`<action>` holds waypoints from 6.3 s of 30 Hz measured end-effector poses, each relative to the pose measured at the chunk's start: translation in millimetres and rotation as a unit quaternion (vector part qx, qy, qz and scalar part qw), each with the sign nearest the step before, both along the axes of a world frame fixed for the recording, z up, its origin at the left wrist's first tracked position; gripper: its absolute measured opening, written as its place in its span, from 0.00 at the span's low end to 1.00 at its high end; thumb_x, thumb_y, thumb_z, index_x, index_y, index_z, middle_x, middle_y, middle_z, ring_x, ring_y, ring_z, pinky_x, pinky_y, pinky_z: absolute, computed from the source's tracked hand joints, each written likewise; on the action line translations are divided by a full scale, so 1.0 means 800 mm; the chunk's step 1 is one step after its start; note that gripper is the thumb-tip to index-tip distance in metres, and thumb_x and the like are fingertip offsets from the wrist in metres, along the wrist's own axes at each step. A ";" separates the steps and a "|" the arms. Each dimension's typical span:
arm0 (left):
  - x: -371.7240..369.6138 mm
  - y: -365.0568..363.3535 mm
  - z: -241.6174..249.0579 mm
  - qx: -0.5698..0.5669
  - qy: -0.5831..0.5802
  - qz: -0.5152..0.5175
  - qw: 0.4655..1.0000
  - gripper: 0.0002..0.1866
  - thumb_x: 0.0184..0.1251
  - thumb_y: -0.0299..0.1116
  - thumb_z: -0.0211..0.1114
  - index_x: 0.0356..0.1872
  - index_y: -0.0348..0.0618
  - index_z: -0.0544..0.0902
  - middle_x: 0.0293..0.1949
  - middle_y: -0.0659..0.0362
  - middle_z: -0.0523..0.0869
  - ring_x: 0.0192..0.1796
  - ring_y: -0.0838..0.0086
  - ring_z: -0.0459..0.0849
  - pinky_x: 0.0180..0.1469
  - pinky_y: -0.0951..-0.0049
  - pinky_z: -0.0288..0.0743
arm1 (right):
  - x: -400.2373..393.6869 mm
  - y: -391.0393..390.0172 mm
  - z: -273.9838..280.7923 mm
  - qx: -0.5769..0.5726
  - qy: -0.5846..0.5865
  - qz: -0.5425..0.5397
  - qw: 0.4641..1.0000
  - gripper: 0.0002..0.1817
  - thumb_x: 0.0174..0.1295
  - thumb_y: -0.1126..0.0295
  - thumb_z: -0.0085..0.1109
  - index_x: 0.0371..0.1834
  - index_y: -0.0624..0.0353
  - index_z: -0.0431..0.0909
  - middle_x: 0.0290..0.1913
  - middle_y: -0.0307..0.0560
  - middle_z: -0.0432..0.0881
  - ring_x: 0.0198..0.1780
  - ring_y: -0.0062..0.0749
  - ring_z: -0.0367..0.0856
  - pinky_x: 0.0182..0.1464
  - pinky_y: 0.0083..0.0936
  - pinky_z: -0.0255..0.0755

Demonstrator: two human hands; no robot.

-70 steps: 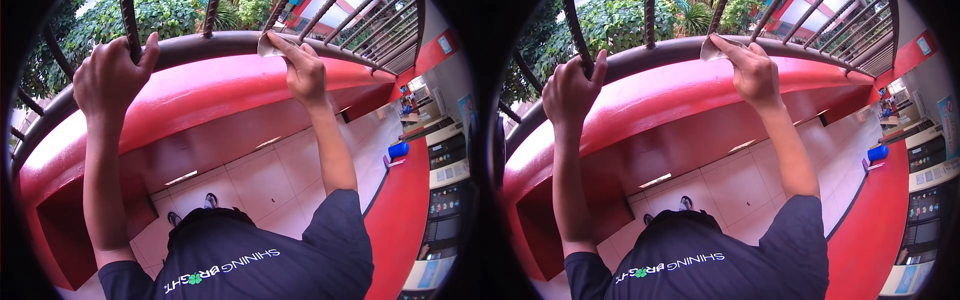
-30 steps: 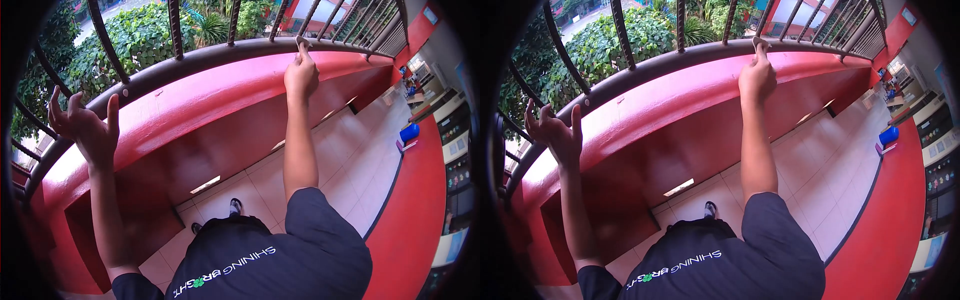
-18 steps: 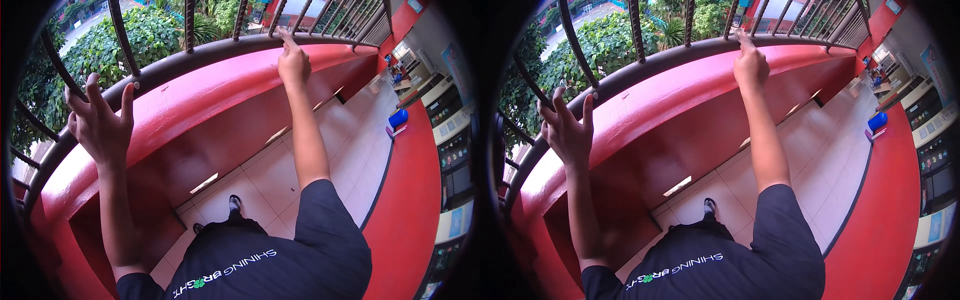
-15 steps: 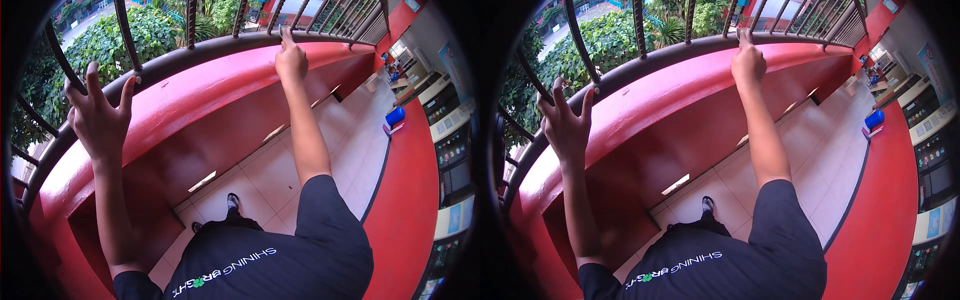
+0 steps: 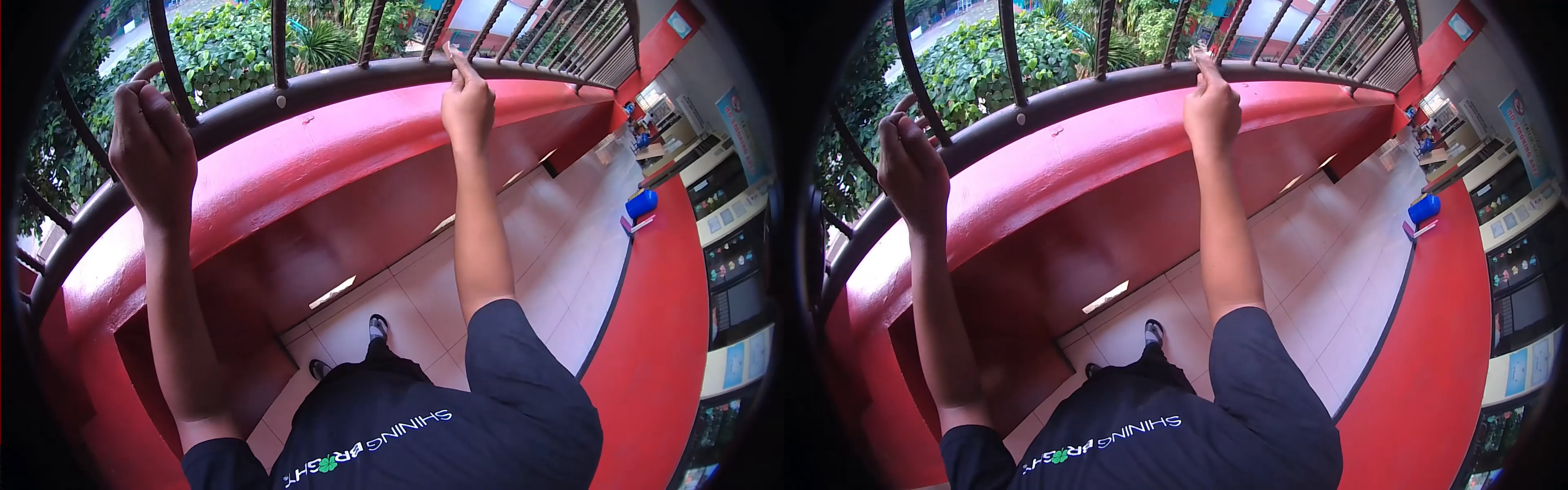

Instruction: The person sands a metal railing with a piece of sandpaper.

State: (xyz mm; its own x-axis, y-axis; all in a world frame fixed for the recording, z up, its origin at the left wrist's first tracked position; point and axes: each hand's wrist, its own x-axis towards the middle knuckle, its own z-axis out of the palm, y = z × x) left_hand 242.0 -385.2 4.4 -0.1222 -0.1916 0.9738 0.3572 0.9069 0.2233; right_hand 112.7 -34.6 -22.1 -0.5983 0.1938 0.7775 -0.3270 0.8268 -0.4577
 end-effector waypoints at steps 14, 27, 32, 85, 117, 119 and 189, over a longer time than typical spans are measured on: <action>0.002 0.014 0.004 0.041 -0.130 0.047 0.990 0.16 0.85 0.47 0.56 0.52 0.44 0.71 0.33 0.45 0.91 0.37 0.45 0.92 0.35 0.48 0.82 | 0.114 -0.049 0.044 0.077 -0.034 -0.005 0.996 0.20 0.73 0.69 0.54 0.63 0.42 0.87 0.44 0.59 0.91 0.47 0.59 0.90 0.48 0.51 0.85; 0.004 0.012 0.006 -0.005 -0.202 0.151 0.967 0.32 0.78 0.68 0.54 0.57 0.47 0.73 0.26 0.50 0.91 0.33 0.47 0.93 0.32 0.47 0.85 | 0.050 -0.041 0.055 0.308 -0.079 0.073 0.945 0.31 0.65 0.76 0.49 0.75 0.54 0.75 0.61 0.54 0.88 0.59 0.55 0.87 0.62 0.48 0.82; 0.004 0.009 0.006 -0.031 -0.243 0.196 0.950 0.38 0.75 0.75 0.50 0.56 0.46 0.75 0.24 0.46 0.89 0.32 0.44 0.92 0.31 0.46 0.85 | 0.034 -0.060 0.085 0.336 -0.216 0.012 0.917 0.25 0.68 0.75 0.50 0.67 0.76 0.71 0.49 0.72 0.88 0.54 0.62 0.89 0.59 0.50 0.84; -0.001 0.002 -0.006 -0.054 -0.226 0.207 0.950 0.38 0.76 0.73 0.51 0.61 0.46 0.77 0.24 0.50 0.89 0.32 0.46 0.92 0.31 0.46 0.85 | 0.063 -0.061 0.047 0.191 -0.138 0.058 0.970 0.27 0.70 0.77 0.47 0.68 0.44 0.82 0.67 0.44 0.84 0.62 0.51 0.86 0.63 0.46 0.82; 0.000 0.003 -0.006 -0.009 -0.272 0.184 0.944 0.31 0.82 0.66 0.49 0.63 0.49 0.76 0.34 0.45 0.91 0.43 0.42 0.92 0.42 0.41 0.82 | 0.051 -0.064 0.003 0.098 0.005 0.137 0.986 0.32 0.67 0.84 0.45 0.72 0.47 0.80 0.71 0.55 0.80 0.60 0.56 0.86 0.63 0.47 0.83; 0.001 0.007 -0.003 -0.010 -0.267 0.211 0.940 0.30 0.82 0.64 0.49 0.62 0.49 0.76 0.33 0.45 0.91 0.41 0.42 0.92 0.40 0.40 0.82 | 0.055 -0.082 -0.009 0.122 0.060 0.135 0.982 0.31 0.68 0.84 0.46 0.73 0.49 0.79 0.70 0.55 0.80 0.61 0.55 0.86 0.62 0.47 0.84; -0.006 -0.001 -0.013 -0.008 -0.222 0.229 0.948 0.31 0.80 0.66 0.53 0.61 0.49 0.82 0.35 0.50 0.93 0.44 0.48 0.94 0.46 0.49 0.85 | -0.029 0.034 0.014 0.110 0.018 0.219 0.969 0.16 0.75 0.74 0.58 0.62 0.55 0.86 0.52 0.62 0.89 0.51 0.52 0.91 0.51 0.44 0.86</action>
State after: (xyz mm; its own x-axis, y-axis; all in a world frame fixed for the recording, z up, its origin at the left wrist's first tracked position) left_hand 237.4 -386.1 -5.7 -0.4280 -0.3097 0.8491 -0.2015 0.9485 0.2444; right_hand 89.1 -7.4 -10.5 -0.5571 -0.2452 0.7934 -0.6815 0.6810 -0.2681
